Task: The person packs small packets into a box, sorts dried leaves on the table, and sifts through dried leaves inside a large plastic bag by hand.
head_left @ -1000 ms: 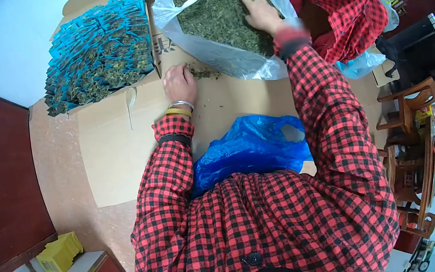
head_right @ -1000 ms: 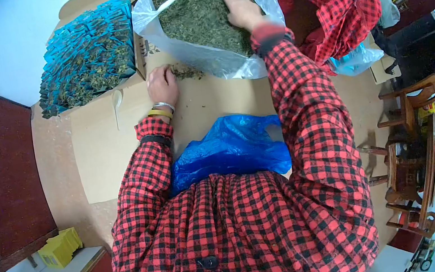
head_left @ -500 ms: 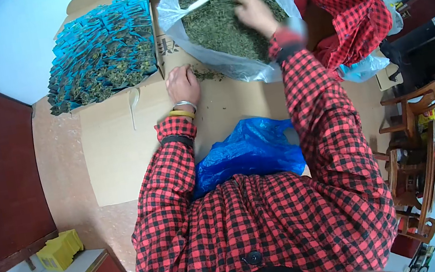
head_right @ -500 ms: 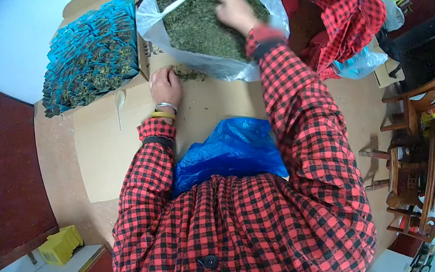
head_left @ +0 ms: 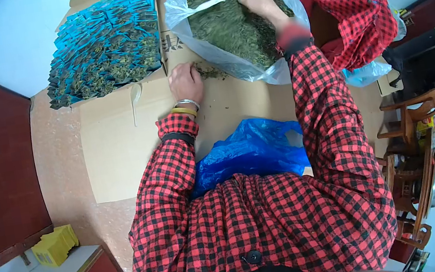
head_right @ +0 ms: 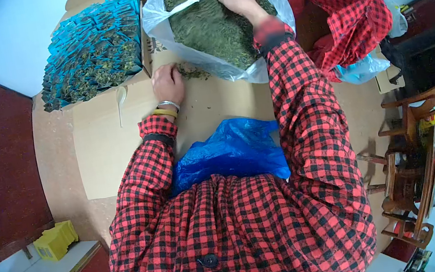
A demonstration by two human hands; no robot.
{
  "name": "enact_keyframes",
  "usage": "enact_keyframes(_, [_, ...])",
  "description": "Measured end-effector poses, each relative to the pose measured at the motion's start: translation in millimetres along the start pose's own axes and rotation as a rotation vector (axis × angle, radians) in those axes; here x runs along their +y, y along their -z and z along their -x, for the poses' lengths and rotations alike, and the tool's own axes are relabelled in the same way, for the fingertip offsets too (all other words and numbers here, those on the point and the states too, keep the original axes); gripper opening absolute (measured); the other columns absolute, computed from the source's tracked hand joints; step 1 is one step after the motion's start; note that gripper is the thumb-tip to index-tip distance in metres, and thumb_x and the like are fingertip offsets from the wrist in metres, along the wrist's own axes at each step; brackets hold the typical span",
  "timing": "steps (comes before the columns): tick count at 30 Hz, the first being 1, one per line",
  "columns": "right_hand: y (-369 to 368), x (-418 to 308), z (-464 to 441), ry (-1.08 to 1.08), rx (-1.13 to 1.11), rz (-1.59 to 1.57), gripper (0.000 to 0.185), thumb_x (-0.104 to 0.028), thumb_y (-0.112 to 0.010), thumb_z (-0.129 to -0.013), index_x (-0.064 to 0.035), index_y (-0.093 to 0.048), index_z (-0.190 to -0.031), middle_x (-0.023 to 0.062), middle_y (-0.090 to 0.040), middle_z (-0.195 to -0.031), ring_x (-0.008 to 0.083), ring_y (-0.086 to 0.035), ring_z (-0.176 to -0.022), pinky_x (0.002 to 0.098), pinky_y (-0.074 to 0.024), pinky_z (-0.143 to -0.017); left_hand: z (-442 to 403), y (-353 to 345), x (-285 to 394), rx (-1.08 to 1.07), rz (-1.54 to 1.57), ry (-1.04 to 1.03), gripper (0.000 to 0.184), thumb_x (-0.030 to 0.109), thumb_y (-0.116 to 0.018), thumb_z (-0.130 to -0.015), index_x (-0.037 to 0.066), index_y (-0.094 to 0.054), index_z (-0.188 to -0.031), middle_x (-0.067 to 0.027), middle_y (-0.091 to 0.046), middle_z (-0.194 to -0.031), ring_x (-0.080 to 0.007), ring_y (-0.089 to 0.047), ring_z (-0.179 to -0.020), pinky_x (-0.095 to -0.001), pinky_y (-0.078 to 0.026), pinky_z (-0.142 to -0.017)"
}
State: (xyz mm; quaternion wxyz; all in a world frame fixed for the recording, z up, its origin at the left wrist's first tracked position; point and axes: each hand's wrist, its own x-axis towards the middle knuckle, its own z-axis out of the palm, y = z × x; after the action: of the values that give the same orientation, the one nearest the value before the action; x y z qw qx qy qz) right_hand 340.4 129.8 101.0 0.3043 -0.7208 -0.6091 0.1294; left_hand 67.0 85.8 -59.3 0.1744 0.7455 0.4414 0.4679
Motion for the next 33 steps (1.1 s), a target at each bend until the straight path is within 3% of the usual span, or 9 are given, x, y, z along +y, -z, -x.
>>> enact_keyframes(4, [6.3, -10.5, 28.5, 0.051, -0.022, 0.342, 0.043, -0.019, -0.061, -0.081, -0.0066, -0.056, -0.122, 0.0218, -0.053, -0.126, 0.0366, -0.053, -0.114, 0.0385, -0.0421, -0.097, -3.8, -0.6, -0.1, -0.025, -0.003, -0.001, 0.016, 0.015, -0.054, -0.085, 0.007, -0.064, -0.095, -0.0106, -0.063, -0.094, -0.0282, -0.056, -0.099, -0.0396, -0.04, -0.088])
enact_keyframes(6, [-16.2, -25.0, 62.5, 0.339, -0.034, 0.546, 0.044, -0.019, -0.061, -0.08, -0.0078, -0.056, -0.122, 0.0189, -0.045, -0.135, 0.0361, -0.045, -0.122, 0.0419, -0.0399, -0.099, -2.1, -0.1, -0.9, -0.021, -0.018, -0.003, 0.016, 0.015, -0.054, -0.085, 0.008, -0.064, -0.095, -0.0103, -0.063, -0.094, -0.0282, -0.056, -0.099, -0.0398, -0.04, -0.087])
enact_keyframes(12, [-30.3, -46.2, 123.1, 0.376, -0.506, 0.767, 0.038, -0.016, -0.063, -0.074, -0.0096, -0.061, -0.112, 0.0144, -0.044, -0.136, 0.0323, -0.042, -0.124, 0.0453, -0.0411, -0.097, -0.6, 1.1, -0.7, -0.016, -0.035, -0.007, 0.016, 0.015, -0.054, -0.084, 0.007, -0.064, -0.095, -0.0102, -0.063, -0.094, -0.0286, -0.056, -0.098, -0.0401, -0.041, -0.088])
enact_keyframes(15, [3.1, -38.6, 103.9, 0.173, -0.409, 1.158, 0.036, -0.014, -0.063, -0.071, -0.0102, -0.063, -0.107, 0.0119, -0.046, -0.133, 0.0299, -0.043, -0.123, 0.0453, -0.0409, -0.096, -2.9, 1.1, 1.1, -0.016, -0.019, -0.003, 0.017, 0.015, -0.054, -0.084, 0.007, -0.064, -0.095, -0.0108, -0.063, -0.095, -0.0298, -0.056, -0.097, -0.0404, -0.041, -0.09])
enact_keyframes(19, [-2.5, -22.4, 89.4, 0.385, -0.015, 0.905, 0.035, -0.014, -0.063, -0.071, -0.0102, -0.064, -0.106, 0.0104, -0.046, -0.134, 0.0291, -0.04, -0.126, 0.0461, -0.0381, -0.098, -2.3, 1.7, -0.4, -0.012, -0.027, -0.009, 0.016, 0.015, -0.053, -0.084, 0.008, -0.064, -0.094, -0.0094, -0.063, -0.092, -0.0276, -0.056, -0.098, -0.0398, -0.041, -0.086])
enact_keyframes(23, [-68.9, -38.2, 101.7, 0.836, -0.09, 0.682, 0.04, -0.02, -0.059, -0.077, -0.0121, -0.058, -0.117, 0.0103, -0.053, -0.127, 0.0285, -0.044, -0.124, 0.0485, -0.036, -0.099, -2.0, -0.4, 0.2, -0.005, -0.029, -0.019, 0.016, 0.015, -0.053, -0.084, 0.008, -0.064, -0.095, -0.0093, -0.063, -0.092, -0.0274, -0.056, -0.097, -0.0397, -0.041, -0.085])
enact_keyframes(28, [-79.0, -35.0, 59.7, 0.67, -0.13, 0.845, 0.046, -0.028, -0.057, -0.08, -0.0151, -0.053, -0.125, 0.011, -0.053, -0.128, 0.0289, -0.044, -0.124, 0.0526, -0.0352, -0.098, -1.9, 0.0, 2.6, -0.02, -0.005, 0.0, 0.016, 0.015, -0.054, -0.084, 0.007, -0.064, -0.094, -0.0108, -0.063, -0.093, -0.0295, -0.057, -0.095, -0.0399, -0.042, -0.086])
enact_keyframes(30, [-61.3, -39.5, 27.3, 0.209, -0.285, 0.939, 0.048, -0.033, -0.06, -0.081, -0.0199, -0.052, -0.126, 0.0074, -0.048, -0.133, 0.0255, -0.043, -0.125, 0.0571, -0.0311, -0.099, -2.6, 1.9, 1.3, -0.022, 0.006, 0.004, 0.016, 0.015, -0.054, -0.084, 0.007, -0.064, -0.093, -0.0109, -0.063, -0.092, -0.0296, -0.057, -0.095, -0.0399, -0.042, -0.086])
enact_keyframes(33, [-27.9, -22.5, 4.9, 0.135, -0.225, 0.997, 0.051, -0.034, -0.062, -0.08, -0.0231, -0.05, -0.129, 0.007, -0.047, -0.134, 0.0255, -0.043, -0.125, 0.0562, -0.0341, -0.097, -3.3, 0.8, 0.1, 0.0, -0.002, -0.006, 0.016, 0.015, -0.054, -0.084, 0.007, -0.064, -0.093, -0.0111, -0.063, -0.092, -0.0297, -0.057, -0.095, -0.0399, -0.042, -0.086])
